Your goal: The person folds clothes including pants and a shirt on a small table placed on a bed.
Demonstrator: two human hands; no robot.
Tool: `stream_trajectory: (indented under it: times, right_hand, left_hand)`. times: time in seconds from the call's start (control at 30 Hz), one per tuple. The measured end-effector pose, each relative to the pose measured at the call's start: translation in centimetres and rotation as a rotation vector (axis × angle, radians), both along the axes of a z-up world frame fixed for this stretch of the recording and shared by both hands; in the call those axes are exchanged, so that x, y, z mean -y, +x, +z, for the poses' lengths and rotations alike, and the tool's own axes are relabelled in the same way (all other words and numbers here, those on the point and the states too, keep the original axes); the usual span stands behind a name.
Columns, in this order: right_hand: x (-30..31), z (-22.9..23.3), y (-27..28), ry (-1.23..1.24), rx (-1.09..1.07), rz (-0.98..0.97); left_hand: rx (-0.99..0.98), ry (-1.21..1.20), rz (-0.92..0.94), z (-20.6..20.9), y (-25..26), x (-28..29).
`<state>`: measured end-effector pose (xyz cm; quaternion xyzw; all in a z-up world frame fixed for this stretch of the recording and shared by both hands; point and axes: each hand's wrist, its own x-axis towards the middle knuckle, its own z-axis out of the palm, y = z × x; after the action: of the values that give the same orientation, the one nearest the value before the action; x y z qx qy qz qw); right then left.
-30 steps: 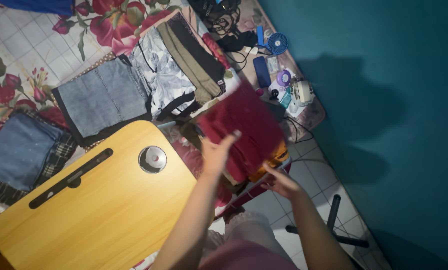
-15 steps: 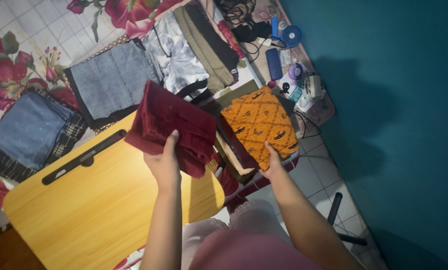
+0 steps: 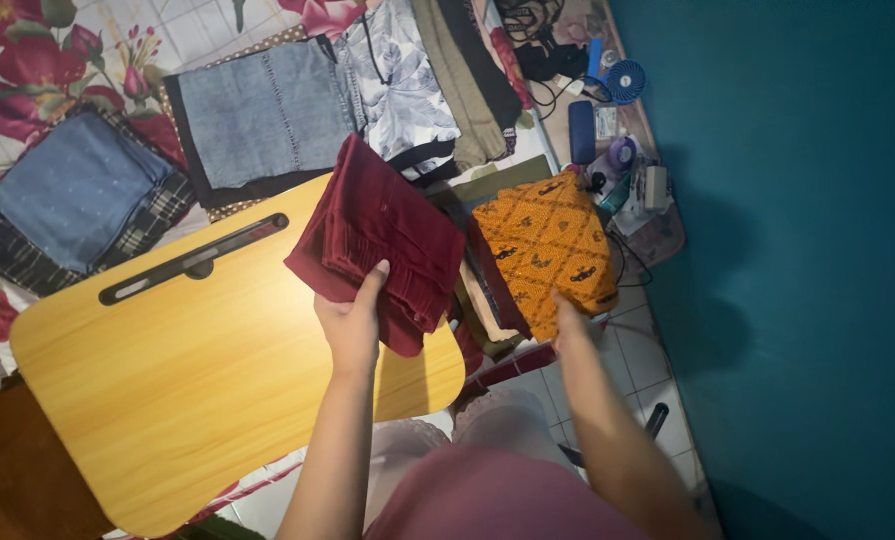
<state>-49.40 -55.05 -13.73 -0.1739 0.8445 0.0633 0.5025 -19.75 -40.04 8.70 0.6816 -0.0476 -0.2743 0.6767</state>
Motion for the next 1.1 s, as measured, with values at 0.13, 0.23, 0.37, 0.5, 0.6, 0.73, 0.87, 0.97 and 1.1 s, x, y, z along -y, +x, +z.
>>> stream_trajectory:
  times: [0.13, 0.23, 0.37, 0.5, 0.6, 0.73, 0.87, 0.97, 1.1]
  right_hand:
    - [-3.0, 4.4, 4.4, -0.817, -0.503, 1.067]
    - [-3.3, 6.5, 10.6, -0.583, -0.443, 1.427]
    - [-2.3, 3.2, 12.4, -0.371, -0.502, 1.5]
    - [-2.3, -1.7, 12.1, -0.376, -0.562, 1.494]
    - [-1.9, -4.1, 11.9, -0.327, -0.63, 1.524]
    - [0.5, -5.7, 12.6, -0.464, -0.751, 1.458]
    - [4.4, -2.2, 12.2, -0.331, -0.354, 1.375]
    - [9.4, 1.6, 8.1, -0.319, -0.277, 1.494]
    - [18.3, 4.1, -3.7, -0.6, 0.326, 1.079]
  left_hand:
    - [-0.011, 0.011, -0.025, 0.3, 0.2, -0.8]
    - [0.005, 0.012, -0.009, 0.3, -0.1, -0.7]
    - [-0.009, 0.03, -0.04, 1.0, -0.6, -1.4]
    - [-0.048, 0.016, -0.028, 1.2, -1.1, -1.8]
    - [-0.075, 0.04, -0.044, 1.1, -1.4, -2.1]
    - [-0.07, 0.061, -0.069, 1.0, -1.5, -1.9]
    - [-0.057, 0.005, -0.084, 0.4, -1.9, -1.6]
    - [-0.092, -0.053, -0.115, -0.5, -2.2, -0.9]
    - [-0.272, -0.149, -0.19, -2.7, -3.4, 0.6]
